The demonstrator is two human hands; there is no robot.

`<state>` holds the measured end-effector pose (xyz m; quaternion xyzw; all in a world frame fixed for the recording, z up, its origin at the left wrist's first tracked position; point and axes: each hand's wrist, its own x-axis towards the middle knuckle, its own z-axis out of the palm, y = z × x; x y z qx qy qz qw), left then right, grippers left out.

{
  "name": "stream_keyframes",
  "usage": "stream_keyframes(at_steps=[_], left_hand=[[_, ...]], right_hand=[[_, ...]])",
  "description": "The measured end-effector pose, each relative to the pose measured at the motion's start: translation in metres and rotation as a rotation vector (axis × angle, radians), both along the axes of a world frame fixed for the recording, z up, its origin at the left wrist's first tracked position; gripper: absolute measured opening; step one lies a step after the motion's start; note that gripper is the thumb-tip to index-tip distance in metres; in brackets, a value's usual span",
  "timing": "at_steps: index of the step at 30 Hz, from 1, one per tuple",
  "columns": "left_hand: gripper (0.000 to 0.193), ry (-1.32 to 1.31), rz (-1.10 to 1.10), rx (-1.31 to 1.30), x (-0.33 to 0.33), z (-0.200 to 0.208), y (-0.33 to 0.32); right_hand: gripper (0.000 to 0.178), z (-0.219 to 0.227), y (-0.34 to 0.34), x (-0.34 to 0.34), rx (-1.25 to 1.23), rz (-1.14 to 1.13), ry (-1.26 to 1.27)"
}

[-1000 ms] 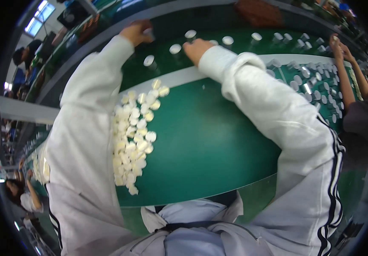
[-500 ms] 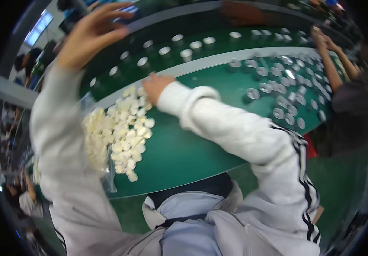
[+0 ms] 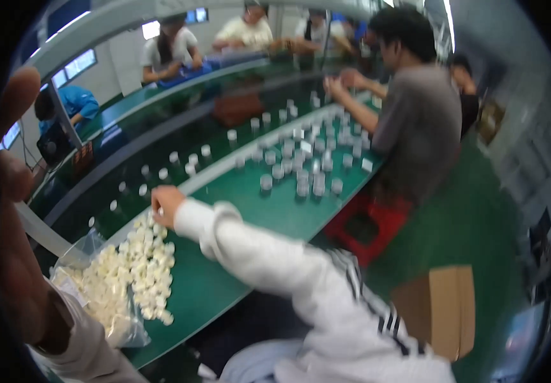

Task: The person inserts small white plastic components into silver metal cups by hand on an assembly line.

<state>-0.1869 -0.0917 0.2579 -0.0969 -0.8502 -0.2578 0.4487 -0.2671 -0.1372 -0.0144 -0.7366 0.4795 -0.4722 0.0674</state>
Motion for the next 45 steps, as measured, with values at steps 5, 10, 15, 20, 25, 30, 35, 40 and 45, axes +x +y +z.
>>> stream_keyframes(at_steps=[5,10,15,20,25,30,35,40,45], left_hand=[[0.063,0.215,0.148,-0.168,0.016,0.059,0.033],[0.061,0.4,0.238,-0.332,0.009,0.105,0.065],[0.06,0.537,0.234,-0.466,-0.007,0.124,0.104],[0.058,0.609,0.254,-0.464,-0.021,0.139,0.134],[0.056,0.34,0.189,-0.194,0.103,0.01,0.13],[0.055,0.243,0.271,-0.1,0.031,0.023,0.165],[0.038,0.283,0.317,0.184,0.006,-0.048,0.191],[0.024,-0.313,0.334,1.017,0.019,-0.198,0.206],[0.024,-0.341,0.076,1.388,0.007,-0.218,0.206]], right_hand=[[0.018,0.047,0.099,0.013,0.187,0.062,-0.42],[0.019,0.011,0.201,0.017,0.273,0.117,-0.814],[0.024,-0.024,0.321,0.054,0.277,-0.048,-1.147],[0.022,-0.091,0.371,0.023,0.515,0.065,-1.211],[0.033,-0.113,0.365,-0.033,0.53,0.165,-1.28],[0.034,-0.103,0.358,-0.066,0.56,0.173,-1.347],[0.022,-0.079,0.378,-0.072,0.473,0.038,-1.437],[0.021,-0.012,0.365,-0.057,0.362,-0.043,-1.271],[0.021,0.035,0.335,-0.067,0.29,0.033,-1.127]])
